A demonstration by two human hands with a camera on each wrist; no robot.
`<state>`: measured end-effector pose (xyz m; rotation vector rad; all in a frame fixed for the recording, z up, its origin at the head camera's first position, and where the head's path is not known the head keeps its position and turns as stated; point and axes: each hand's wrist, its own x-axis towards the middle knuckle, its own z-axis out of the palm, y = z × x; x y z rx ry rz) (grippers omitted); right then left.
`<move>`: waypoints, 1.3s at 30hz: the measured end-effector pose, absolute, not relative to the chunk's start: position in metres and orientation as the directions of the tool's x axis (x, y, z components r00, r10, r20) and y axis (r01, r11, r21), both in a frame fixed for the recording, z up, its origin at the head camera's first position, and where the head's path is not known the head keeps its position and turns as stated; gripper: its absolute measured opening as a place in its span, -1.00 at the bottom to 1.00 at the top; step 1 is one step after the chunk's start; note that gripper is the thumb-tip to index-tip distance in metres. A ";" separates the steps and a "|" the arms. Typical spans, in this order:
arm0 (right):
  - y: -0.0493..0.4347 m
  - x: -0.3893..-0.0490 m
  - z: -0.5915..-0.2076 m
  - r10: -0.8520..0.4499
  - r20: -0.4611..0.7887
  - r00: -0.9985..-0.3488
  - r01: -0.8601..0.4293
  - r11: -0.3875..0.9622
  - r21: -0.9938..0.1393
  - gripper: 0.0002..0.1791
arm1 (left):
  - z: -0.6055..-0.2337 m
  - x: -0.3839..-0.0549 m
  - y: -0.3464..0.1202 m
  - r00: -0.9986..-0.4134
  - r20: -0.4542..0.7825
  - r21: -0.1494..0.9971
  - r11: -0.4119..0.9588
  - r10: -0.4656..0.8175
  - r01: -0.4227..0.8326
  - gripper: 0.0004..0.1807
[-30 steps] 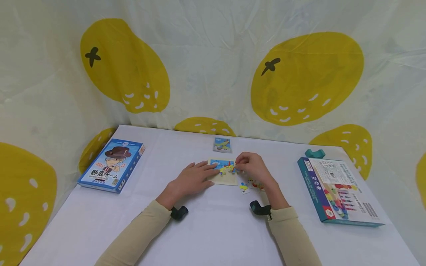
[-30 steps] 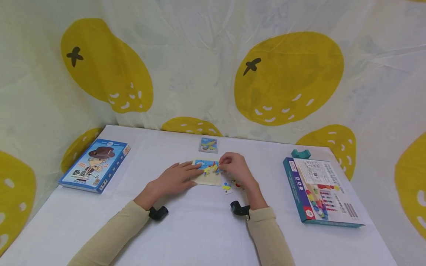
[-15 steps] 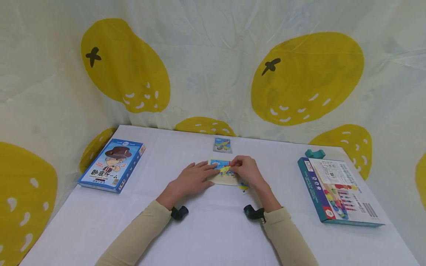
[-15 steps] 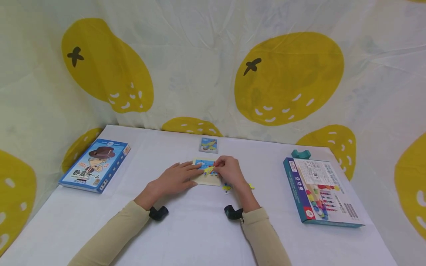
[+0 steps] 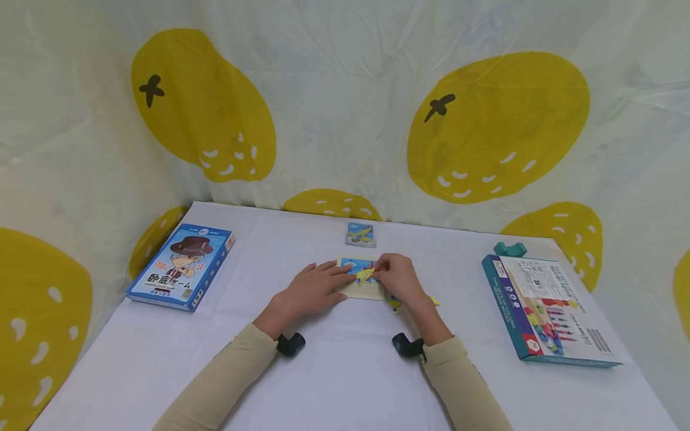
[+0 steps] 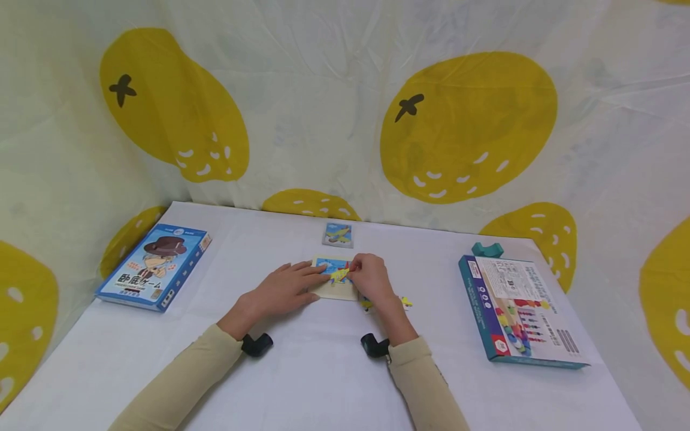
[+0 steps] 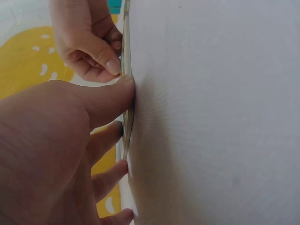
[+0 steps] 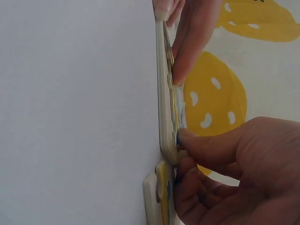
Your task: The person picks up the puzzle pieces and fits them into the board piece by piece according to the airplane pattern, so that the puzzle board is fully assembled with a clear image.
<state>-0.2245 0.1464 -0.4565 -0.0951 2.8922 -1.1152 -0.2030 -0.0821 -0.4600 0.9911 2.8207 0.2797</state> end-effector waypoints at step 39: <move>0.218 -0.211 -0.443 -0.174 -0.168 -0.970 -0.028 0.772 -0.635 -0.76 | -0.458 -0.206 -0.099 -0.776 -0.036 0.351 0.735 0.630 0.580 -0.40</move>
